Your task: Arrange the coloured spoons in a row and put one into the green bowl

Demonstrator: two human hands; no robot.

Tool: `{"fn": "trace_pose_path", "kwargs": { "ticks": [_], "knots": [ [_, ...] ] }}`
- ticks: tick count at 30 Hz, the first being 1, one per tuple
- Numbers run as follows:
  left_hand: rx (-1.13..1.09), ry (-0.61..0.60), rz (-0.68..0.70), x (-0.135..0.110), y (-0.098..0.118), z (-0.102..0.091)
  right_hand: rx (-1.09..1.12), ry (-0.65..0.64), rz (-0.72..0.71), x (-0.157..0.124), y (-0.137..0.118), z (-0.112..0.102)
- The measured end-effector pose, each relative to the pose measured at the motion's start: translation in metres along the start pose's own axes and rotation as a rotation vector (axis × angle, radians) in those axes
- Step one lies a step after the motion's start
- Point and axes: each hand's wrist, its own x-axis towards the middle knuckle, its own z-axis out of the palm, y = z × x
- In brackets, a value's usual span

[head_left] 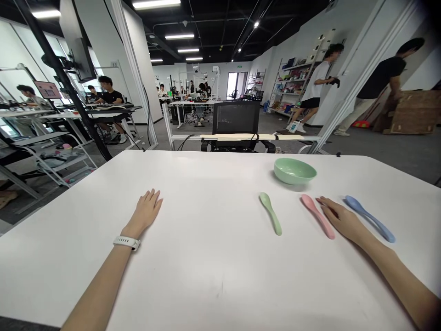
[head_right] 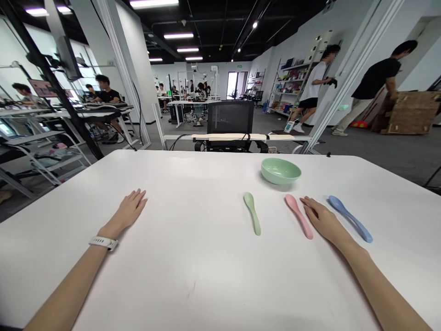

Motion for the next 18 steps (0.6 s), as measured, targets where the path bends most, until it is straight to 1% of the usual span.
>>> {"fn": "trace_pose_path", "kwargs": {
  "ticks": [2, 3, 4, 7, 9, 11, 13, 15, 16, 18],
  "knots": [
    [0.002, 0.009, 0.000, 0.001, -0.001, 0.002, -0.029, 0.002, 0.031, -0.002, -0.004, -0.005],
    [0.003, 0.013, 0.001, 0.001, -0.001, 0.002, -0.050, 0.033, 0.054, -0.003, -0.005, -0.009],
    [0.004, 0.017, 0.003, 0.001, -0.002, 0.003, -0.074, 0.087, 0.076, -0.004, -0.005, -0.013],
    [0.004, 0.027, 0.005, 0.002, -0.003, 0.004, -0.172, 0.322, 0.168, -0.006, 0.007, -0.027],
    [0.002, 0.029, 0.007, 0.002, -0.003, 0.005, -0.249, 0.413, 0.286, -0.007, 0.022, -0.033],
    [0.001, 0.029, 0.009, 0.002, -0.003, 0.004, -0.303, 0.406, 0.415, -0.007, 0.037, -0.036],
    [0.001, 0.027, 0.009, 0.002, -0.003, 0.004, -0.315, 0.337, 0.506, -0.007, 0.047, -0.037],
    [0.000, 0.023, 0.008, 0.002, -0.003, 0.003, -0.302, 0.269, 0.570, -0.006, 0.053, -0.036],
    [0.000, 0.020, 0.008, 0.002, -0.002, 0.003, -0.293, 0.257, 0.600, -0.006, 0.055, -0.035],
    [-0.002, 0.013, 0.007, 0.002, -0.002, 0.003, -0.282, 0.284, 0.618, -0.007, 0.058, -0.035]
  ]
}}
